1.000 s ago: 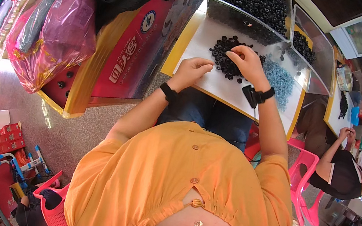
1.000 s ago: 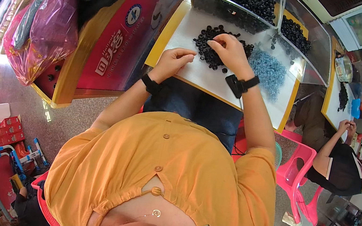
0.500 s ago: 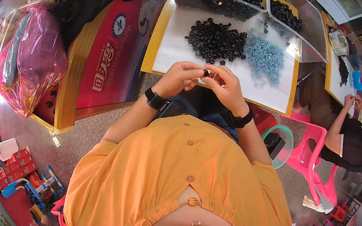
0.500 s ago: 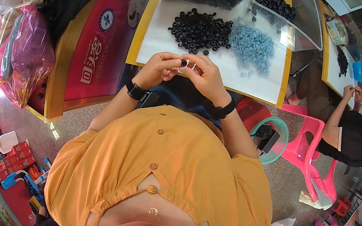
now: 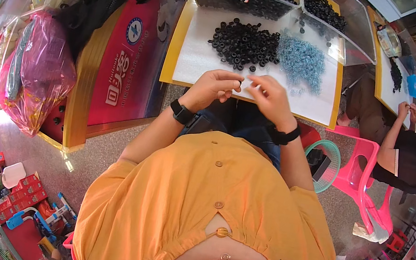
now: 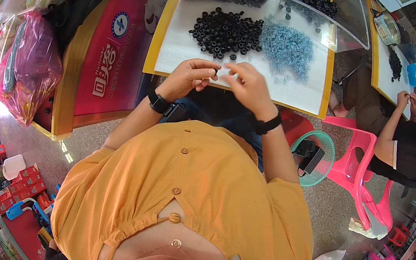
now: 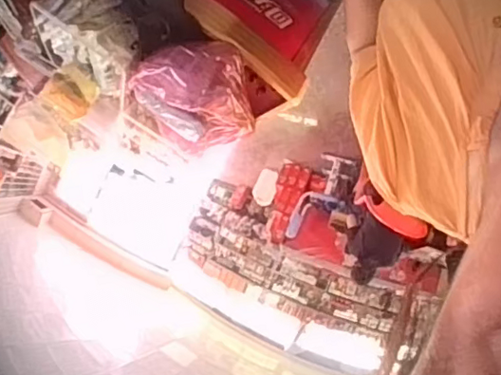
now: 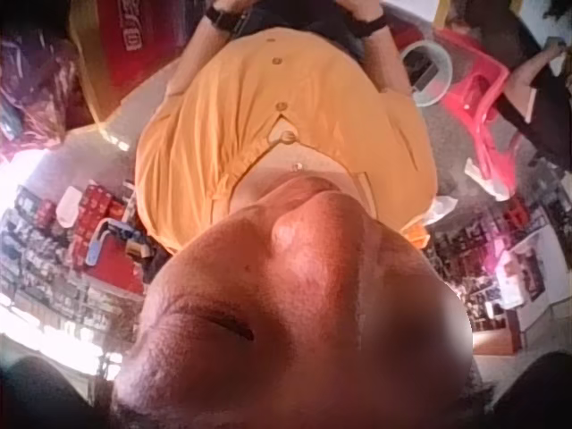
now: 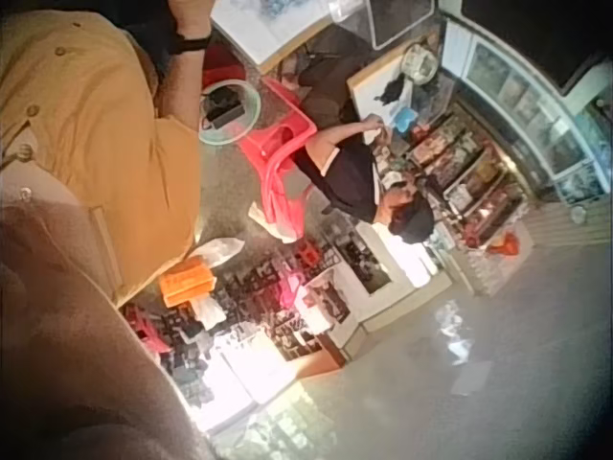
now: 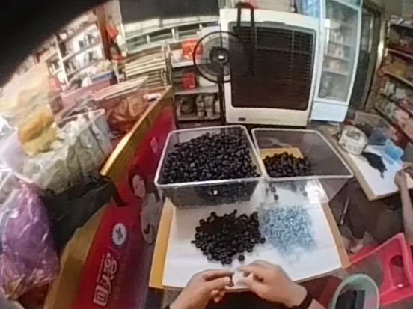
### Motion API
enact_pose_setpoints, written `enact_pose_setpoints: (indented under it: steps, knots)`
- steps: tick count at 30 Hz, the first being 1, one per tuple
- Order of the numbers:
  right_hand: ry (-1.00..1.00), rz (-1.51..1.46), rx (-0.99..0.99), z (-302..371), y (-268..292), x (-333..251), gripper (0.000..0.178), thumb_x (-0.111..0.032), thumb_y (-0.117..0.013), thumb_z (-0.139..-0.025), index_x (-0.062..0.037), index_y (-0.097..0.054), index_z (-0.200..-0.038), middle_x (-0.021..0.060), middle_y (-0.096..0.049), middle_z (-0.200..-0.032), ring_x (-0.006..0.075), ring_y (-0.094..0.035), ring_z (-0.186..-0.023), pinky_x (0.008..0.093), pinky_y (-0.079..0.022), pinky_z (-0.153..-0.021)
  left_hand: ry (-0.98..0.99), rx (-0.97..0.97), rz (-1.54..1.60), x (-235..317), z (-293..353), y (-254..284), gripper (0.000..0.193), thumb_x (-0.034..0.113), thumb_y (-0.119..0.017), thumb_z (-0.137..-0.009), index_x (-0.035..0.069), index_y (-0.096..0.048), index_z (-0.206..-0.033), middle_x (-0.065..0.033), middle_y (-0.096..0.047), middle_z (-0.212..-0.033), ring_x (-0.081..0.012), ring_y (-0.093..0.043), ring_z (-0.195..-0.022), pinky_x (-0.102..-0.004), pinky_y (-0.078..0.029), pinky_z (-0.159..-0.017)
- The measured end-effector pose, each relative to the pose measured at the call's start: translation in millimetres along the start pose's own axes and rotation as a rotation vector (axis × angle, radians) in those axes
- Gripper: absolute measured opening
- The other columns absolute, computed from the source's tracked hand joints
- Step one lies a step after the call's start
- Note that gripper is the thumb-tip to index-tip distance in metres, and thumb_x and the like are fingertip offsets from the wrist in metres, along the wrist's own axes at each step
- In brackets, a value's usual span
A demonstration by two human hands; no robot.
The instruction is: The person repeatedly picks up small black plastic components and pins from the workbench and assembles them together by hand.
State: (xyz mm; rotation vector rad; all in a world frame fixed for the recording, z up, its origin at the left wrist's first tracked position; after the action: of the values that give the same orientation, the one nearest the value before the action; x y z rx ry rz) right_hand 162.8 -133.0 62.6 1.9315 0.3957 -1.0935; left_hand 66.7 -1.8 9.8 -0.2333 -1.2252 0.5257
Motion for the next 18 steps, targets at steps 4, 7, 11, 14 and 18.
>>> enact_pose_setpoints:
  steps: [4,7,11,14,18]
  knots:
    - [0.027,0.426,0.219,-6,40,48,0.014,-0.012,-0.063,-0.088,-0.0074,-0.069,-0.1,0.0121,-0.063,-0.09,0.031,-0.064,-0.077,0.0389,-0.051,-0.066,-0.031,0.047,0.015,-1,-3,6,0.025,0.018,-0.066,-0.093,0.002,-0.068,-0.112,-0.0044,-0.067,-0.086,-0.0041,-0.054,-0.061,-0.0178,-0.043,-0.049]
    - [-0.042,0.554,0.215,-12,54,61,0.014,-0.012,-0.061,-0.088,-0.0085,-0.069,-0.099,0.012,-0.063,-0.094,0.0341,-0.063,-0.084,0.0428,-0.052,-0.071,-0.02,0.042,-0.018,0,0,7,0.029,0.02,-0.067,-0.092,0.001,-0.066,-0.114,-0.0051,-0.068,-0.088,-0.0053,-0.056,-0.064,-0.0194,-0.046,-0.052]
    - [-0.063,0.633,0.148,-19,52,70,0.014,-0.015,-0.062,-0.088,-0.009,-0.069,-0.098,0.0115,-0.062,-0.093,0.0328,-0.063,-0.085,0.0421,-0.052,-0.072,-0.068,0.05,-0.013,7,4,2,0.024,0.015,-0.065,-0.094,0.001,-0.068,-0.113,-0.0052,-0.068,-0.087,-0.0042,-0.054,-0.059,-0.0181,-0.044,-0.048]
    - [-0.081,0.645,0.126,-22,53,71,0.013,-0.016,-0.062,-0.088,-0.0088,-0.069,-0.097,0.0113,-0.061,-0.092,0.0327,-0.063,-0.085,0.0419,-0.052,-0.072,-0.123,0.026,-0.045,17,9,-5,0.025,0.014,-0.066,-0.092,0.001,-0.067,-0.114,-0.0059,-0.069,-0.089,-0.0044,-0.054,-0.059,-0.0182,-0.045,-0.048]
    - [-0.047,0.544,0.156,-22,54,58,0.011,-0.013,-0.066,-0.086,-0.0054,-0.068,-0.094,0.0108,-0.063,-0.09,0.0289,-0.063,-0.08,0.0383,-0.051,-0.069,-0.173,-0.019,-0.093,25,15,-12,0.027,0.012,-0.068,-0.091,0.0,-0.067,-0.115,-0.0059,-0.07,-0.09,-0.005,-0.055,-0.06,-0.0192,-0.046,-0.049]
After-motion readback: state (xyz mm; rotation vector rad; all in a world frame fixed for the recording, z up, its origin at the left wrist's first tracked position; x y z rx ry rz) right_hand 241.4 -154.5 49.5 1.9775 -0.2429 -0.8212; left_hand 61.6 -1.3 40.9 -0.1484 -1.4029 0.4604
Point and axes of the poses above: each hand's wrist, its own z-axis away from the middle knuckle, its own y-axis out of the back of the hand, x = y × z, the point moved 7 cm from there along -z, towards the middle knuckle
